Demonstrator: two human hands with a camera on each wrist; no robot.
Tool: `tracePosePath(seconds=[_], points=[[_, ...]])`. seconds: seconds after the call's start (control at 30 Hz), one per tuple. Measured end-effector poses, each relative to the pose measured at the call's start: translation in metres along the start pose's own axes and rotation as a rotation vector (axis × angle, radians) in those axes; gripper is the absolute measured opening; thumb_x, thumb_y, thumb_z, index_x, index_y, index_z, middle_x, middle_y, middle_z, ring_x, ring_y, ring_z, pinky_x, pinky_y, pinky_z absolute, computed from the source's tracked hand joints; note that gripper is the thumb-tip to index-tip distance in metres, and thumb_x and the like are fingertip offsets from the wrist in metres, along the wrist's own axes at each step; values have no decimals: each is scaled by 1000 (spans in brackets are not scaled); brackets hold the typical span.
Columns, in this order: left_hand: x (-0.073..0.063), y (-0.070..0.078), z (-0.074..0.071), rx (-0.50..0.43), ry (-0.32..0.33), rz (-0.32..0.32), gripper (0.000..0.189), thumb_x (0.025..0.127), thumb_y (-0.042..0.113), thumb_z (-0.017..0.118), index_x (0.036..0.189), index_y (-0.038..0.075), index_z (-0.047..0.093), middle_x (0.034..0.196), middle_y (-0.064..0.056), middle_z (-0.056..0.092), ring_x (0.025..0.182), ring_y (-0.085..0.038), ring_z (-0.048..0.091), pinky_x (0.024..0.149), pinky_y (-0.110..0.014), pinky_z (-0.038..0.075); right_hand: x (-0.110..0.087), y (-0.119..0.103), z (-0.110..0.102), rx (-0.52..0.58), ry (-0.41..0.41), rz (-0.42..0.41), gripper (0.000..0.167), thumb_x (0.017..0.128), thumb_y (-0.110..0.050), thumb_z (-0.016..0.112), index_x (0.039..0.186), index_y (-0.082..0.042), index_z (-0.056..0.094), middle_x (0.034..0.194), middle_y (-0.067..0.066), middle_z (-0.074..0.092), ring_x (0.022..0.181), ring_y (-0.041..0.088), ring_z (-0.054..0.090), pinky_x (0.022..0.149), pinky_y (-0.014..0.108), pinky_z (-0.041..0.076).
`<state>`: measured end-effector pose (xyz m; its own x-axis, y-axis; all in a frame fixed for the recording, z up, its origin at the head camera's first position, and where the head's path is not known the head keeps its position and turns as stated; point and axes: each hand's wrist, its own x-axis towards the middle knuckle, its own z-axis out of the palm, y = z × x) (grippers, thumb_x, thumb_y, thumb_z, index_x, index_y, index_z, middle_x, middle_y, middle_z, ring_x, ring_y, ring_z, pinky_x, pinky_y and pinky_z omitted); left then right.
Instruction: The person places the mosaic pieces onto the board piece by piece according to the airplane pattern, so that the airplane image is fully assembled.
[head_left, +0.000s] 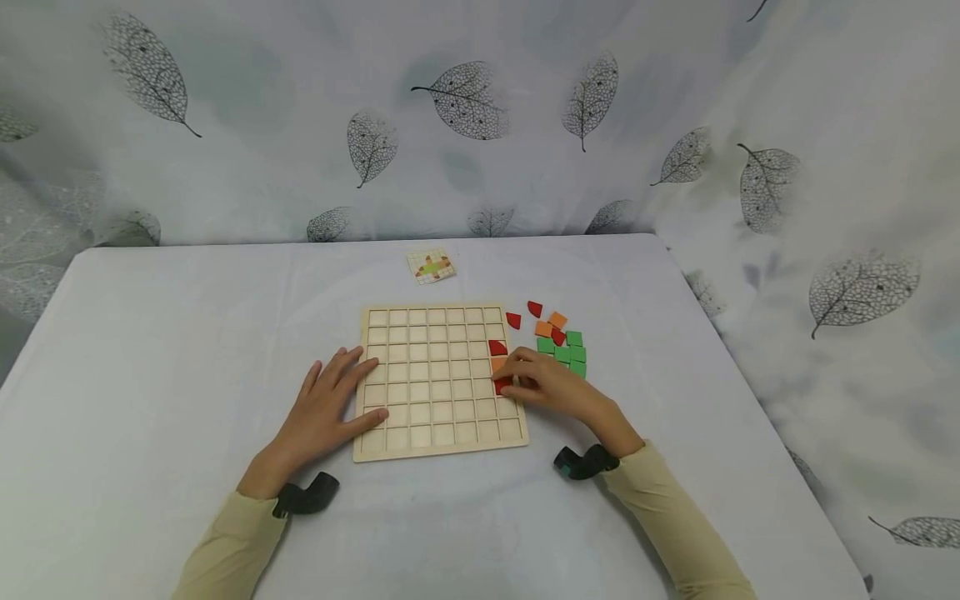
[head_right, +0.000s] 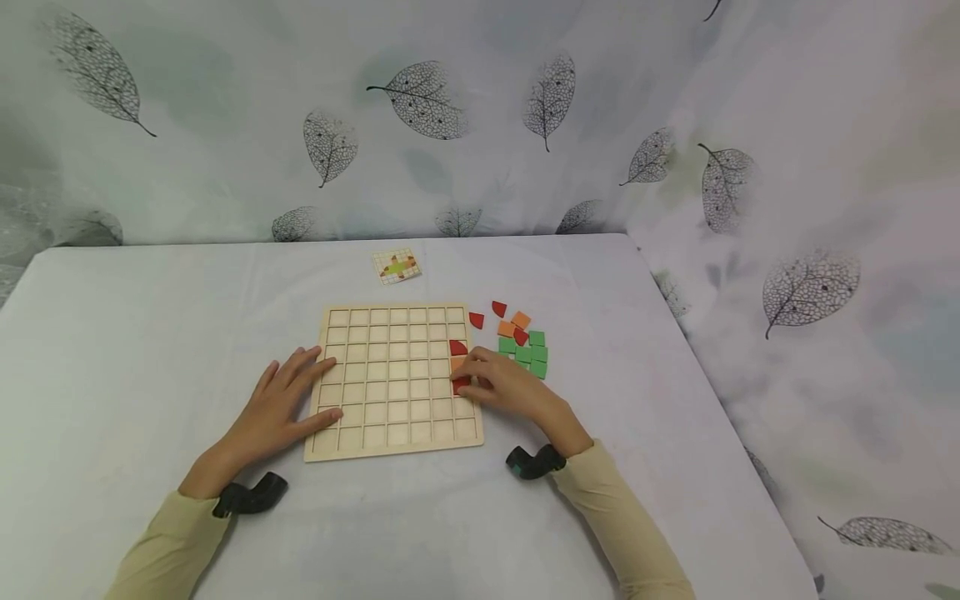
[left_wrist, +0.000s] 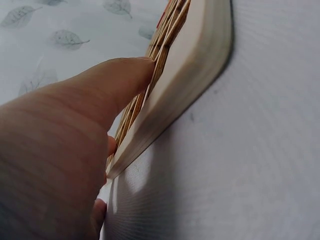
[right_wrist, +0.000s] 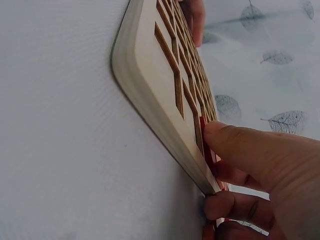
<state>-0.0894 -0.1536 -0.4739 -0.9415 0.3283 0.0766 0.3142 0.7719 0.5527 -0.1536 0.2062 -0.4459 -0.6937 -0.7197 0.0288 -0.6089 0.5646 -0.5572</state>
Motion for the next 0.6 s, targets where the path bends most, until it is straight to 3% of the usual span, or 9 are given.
tracePosePath(seconds=[0.33,0.6], points=[[0,-1,0,2,4,1,75,88,46,68,149,11,40,157,-15,27,147,-37,16,118,-56,5,0,2,1,8,-12,9,27,91,-19,71,117,-10,70,108,4,60,81,13,50,66,21,46],[0,-1,0,1,2,-3,75,88,46,68,149,12,40,157,-15,27,147,-37,16,118,-56,5,-5,4,-4,121,26,27,24,91,-13,70,115,-9,71,107,2,62,93,15,52,77,24,51]])
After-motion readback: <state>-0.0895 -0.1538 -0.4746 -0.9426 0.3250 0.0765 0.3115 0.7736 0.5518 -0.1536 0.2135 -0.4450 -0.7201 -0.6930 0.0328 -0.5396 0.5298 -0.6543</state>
